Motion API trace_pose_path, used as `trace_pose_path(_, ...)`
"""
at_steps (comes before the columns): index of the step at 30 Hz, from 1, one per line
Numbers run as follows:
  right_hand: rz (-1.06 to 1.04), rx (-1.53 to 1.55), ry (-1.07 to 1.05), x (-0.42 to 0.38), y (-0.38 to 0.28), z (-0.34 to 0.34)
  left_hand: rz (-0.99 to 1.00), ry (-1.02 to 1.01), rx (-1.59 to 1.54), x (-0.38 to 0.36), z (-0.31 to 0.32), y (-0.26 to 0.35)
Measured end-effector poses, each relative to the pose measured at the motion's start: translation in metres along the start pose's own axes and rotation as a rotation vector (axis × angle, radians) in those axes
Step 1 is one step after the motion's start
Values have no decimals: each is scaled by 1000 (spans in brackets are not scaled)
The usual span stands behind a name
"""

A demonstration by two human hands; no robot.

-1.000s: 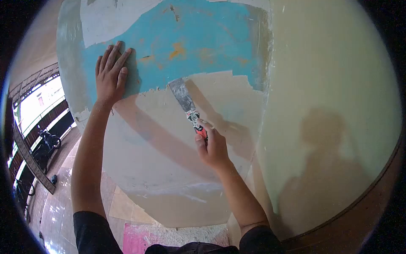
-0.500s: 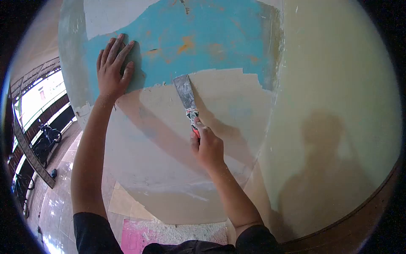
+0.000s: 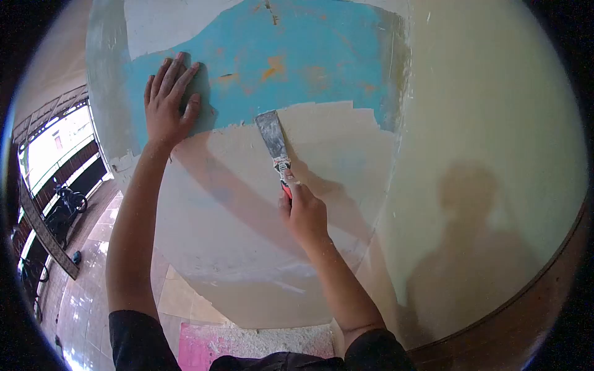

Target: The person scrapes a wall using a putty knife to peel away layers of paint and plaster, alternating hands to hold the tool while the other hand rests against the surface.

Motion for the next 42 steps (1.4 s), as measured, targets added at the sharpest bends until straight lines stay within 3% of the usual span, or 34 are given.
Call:
trace_pose_path(8,-12,2,39,-4,-3,-4,-5,-7,-3,-2,0,2)
trace_pose_path(13,66,-155,-30,-2,-3,14,-10,-8,-21,-1,3,2)
trace_pose_path(17,124,0,-12,-2,-18,-4,-11,-22,-9,0,1,3)
trace_pose_path(22,131,-65,-52,-1,-16,-3,-17,-27,-25,1,1,4)
trace_pose_path(25,84,-2,38,-6,-21,-10,-30,-60,-22,-2,0,2)
trace_pose_path(30,158,-69,-54,-7,-11,1,-35,-63,-31,-1,0,3)
trace_pose_path(32,88,-67,32,-10,-12,-2,-42,-63,-28,3,0,1)
trace_pose_path(39,206,-103,-103,-14,-4,0,-20,-71,-29,-3,1,5)
trace_pose_path(42,76,-75,-10,-6,0,-4,-21,-98,-19,-4,4,4)
Point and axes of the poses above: each hand's wrist, its own x-axis towards the middle knuckle, its own z-axis out of the palm, y = z × x, the point moved 6 cm from there along x, towards the middle knuckle, and after that the axes turned 2 degrees about -z, right-handed, at the moved point
